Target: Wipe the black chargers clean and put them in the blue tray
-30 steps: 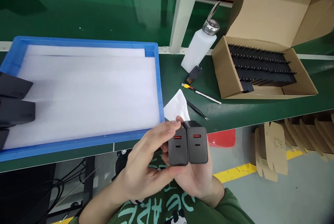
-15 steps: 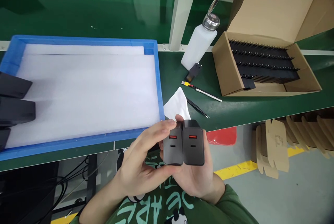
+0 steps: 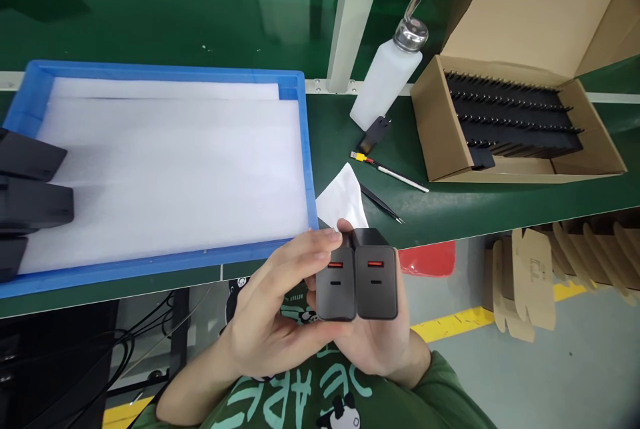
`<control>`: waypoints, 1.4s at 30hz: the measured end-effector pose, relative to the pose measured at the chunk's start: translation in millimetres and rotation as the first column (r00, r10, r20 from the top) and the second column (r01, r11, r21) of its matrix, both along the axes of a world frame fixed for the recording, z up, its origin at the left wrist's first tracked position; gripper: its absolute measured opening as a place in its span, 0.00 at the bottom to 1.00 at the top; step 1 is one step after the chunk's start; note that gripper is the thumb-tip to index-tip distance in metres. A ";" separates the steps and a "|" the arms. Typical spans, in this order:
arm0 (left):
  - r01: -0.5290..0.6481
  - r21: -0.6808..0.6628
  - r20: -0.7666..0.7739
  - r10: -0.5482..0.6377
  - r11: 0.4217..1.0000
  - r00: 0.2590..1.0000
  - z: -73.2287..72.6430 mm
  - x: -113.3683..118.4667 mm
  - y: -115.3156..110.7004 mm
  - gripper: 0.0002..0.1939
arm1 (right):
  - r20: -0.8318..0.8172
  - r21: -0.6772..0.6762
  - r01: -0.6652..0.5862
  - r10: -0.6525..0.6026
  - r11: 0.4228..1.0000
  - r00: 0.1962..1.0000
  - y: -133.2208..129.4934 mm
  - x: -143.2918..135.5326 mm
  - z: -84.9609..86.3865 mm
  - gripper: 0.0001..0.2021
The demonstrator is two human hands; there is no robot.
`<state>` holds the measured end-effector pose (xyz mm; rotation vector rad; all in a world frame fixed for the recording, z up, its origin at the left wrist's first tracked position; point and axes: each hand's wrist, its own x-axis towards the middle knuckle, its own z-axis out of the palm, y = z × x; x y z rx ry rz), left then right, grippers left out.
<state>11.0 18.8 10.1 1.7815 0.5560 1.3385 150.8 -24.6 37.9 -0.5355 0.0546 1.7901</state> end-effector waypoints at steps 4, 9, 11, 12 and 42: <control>-0.010 0.020 -0.007 0.010 1.000 1.000 2.9 2.2 -1.1 0.39 | -0.017 -0.023 -0.009 0.009 1.000 1.000 0.0 1.1 -1.7 0.17; -0.025 0.050 -0.060 0.028 0.998 0.998 5.5 2.0 -1.0 0.37 | 0.024 -0.051 -0.009 0.010 0.999 1.000 -2.6 1.4 -5.9 0.19; -0.030 0.054 -0.074 0.034 0.998 0.997 4.8 1.1 -1.4 0.37 | 0.054 -0.063 -0.007 0.010 0.998 0.998 -3.3 1.3 -7.2 0.19; -0.035 0.052 -0.078 0.039 0.998 0.996 4.3 0.8 -1.6 0.38 | 0.058 -0.065 -0.011 0.015 0.998 0.998 -3.6 1.2 -7.8 0.19; -0.047 0.035 -0.045 0.048 0.998 0.998 -2.3 -2.9 -1.0 0.38 | 0.074 -0.035 -0.025 0.028 0.999 0.997 1.3 -3.9 -15.0 0.19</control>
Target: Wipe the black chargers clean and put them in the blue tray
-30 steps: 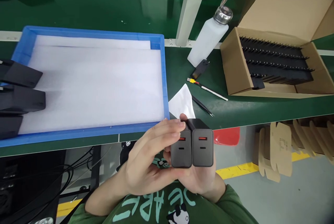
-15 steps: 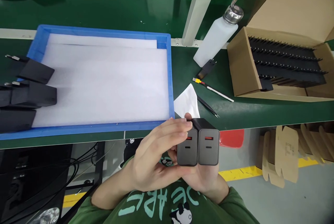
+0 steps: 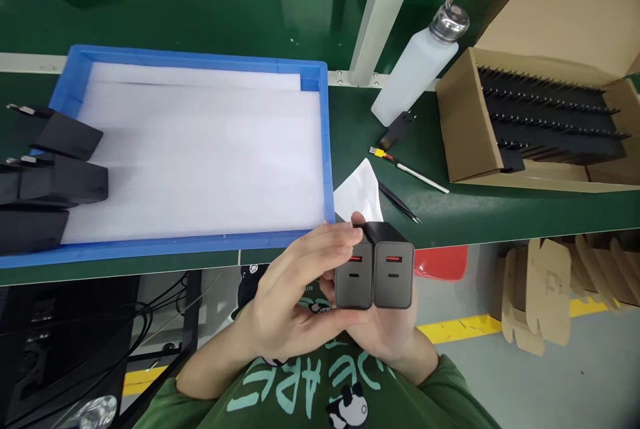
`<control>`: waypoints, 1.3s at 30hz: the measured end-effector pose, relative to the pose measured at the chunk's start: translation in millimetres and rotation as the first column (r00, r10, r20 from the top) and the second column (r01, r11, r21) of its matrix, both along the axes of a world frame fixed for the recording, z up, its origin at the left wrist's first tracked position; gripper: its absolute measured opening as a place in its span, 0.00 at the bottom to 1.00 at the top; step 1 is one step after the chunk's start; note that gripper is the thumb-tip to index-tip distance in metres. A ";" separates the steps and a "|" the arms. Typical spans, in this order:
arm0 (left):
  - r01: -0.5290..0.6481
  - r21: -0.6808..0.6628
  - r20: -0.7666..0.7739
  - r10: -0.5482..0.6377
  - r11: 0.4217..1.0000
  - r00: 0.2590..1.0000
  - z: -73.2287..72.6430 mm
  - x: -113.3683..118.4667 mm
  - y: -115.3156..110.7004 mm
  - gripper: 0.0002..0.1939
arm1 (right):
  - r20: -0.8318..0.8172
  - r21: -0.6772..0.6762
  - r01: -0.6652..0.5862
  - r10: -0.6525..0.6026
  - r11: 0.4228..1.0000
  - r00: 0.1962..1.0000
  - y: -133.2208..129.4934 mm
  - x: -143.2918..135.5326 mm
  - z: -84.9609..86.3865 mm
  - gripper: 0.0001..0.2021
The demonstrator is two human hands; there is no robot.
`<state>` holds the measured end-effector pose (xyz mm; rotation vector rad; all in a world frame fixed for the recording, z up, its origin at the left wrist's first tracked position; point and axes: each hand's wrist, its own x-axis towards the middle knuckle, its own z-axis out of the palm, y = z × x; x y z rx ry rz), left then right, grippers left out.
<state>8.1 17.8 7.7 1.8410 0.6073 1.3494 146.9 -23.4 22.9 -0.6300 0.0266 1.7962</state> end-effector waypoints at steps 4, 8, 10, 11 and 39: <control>0.017 -0.006 0.023 -0.017 1.000 1.000 -1.1 -0.2 0.7 0.38 | -0.051 0.018 0.016 -0.015 1.000 0.999 1.6 -0.9 2.2 0.19; 0.005 0.000 0.031 -0.005 1.000 0.999 -3.2 0.8 1.3 0.38 | -0.065 0.019 0.004 -0.003 1.000 0.998 2.9 -0.7 3.7 0.18; -0.014 -0.007 0.025 0.014 1.000 1.000 -4.0 1.3 1.2 0.37 | -0.049 0.006 0.000 0.000 1.000 0.999 3.1 -0.4 4.2 0.19; -0.021 -0.009 0.023 0.021 1.000 1.000 -4.2 1.5 1.0 0.36 | -0.042 0.001 0.002 -0.002 1.000 0.999 3.0 -0.2 4.3 0.19; 0.083 -0.037 -0.046 -0.084 0.996 0.995 -1.6 -0.1 15.8 0.32 | 0.036 0.009 -0.104 0.103 0.995 0.994 -6.4 -7.2 -5.0 0.20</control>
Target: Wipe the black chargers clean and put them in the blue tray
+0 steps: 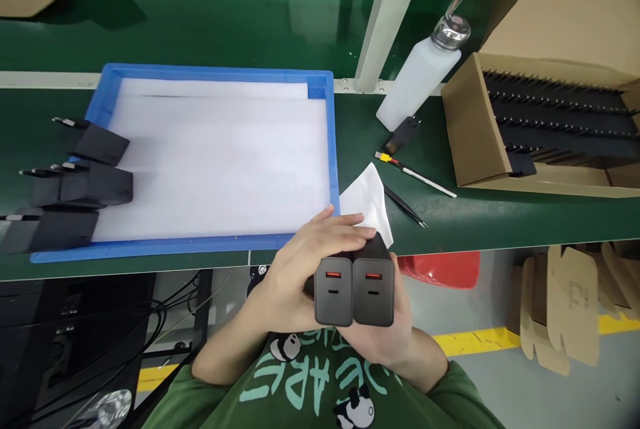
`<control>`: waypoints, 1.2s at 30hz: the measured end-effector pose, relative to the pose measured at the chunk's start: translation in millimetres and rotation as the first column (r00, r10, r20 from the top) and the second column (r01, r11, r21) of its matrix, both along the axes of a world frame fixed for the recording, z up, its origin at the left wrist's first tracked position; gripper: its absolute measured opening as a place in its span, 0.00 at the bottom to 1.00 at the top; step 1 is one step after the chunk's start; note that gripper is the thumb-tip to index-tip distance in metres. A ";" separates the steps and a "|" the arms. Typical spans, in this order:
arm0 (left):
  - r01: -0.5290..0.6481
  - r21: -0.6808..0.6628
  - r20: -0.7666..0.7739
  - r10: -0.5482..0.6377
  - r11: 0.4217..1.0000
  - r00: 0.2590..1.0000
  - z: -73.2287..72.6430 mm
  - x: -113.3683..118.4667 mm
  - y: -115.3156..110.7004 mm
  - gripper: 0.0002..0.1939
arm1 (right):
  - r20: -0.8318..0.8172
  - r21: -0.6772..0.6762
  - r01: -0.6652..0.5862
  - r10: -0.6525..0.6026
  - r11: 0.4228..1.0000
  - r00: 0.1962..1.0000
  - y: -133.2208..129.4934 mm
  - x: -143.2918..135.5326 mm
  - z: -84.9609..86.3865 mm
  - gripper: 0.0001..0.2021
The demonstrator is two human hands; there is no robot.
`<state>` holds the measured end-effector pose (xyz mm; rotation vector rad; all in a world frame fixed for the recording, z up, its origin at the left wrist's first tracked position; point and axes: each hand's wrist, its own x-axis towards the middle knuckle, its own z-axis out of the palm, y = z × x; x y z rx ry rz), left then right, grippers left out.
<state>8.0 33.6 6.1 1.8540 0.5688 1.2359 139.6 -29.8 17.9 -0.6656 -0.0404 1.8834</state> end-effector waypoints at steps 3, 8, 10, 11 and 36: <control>-0.041 0.020 -0.010 0.041 0.999 0.999 1.5 -0.2 -0.4 0.28 | 0.026 -0.008 -0.007 0.007 1.000 1.000 1.3 0.3 -2.3 0.19; -0.079 0.022 -0.019 0.079 0.997 0.997 3.3 -0.4 -0.5 0.30 | 0.101 0.039 -0.045 0.041 0.998 0.994 1.7 2.4 -6.2 0.21; -0.086 0.015 -0.018 0.087 0.996 0.996 3.7 -0.9 -0.4 0.30 | 0.142 0.049 -0.105 0.097 0.993 0.985 0.9 1.2 -7.3 0.25; -0.087 0.015 -0.017 0.087 0.996 0.996 4.0 -1.4 -0.3 0.30 | 0.163 0.059 -0.131 0.120 0.990 0.979 0.6 0.0 -7.8 0.26; -0.141 -0.069 0.026 0.143 0.988 0.989 -10.6 -31.0 -4.4 0.37 | 0.714 0.092 -0.219 -0.218 0.971 -0.666 52.1 145.0 -22.4 0.08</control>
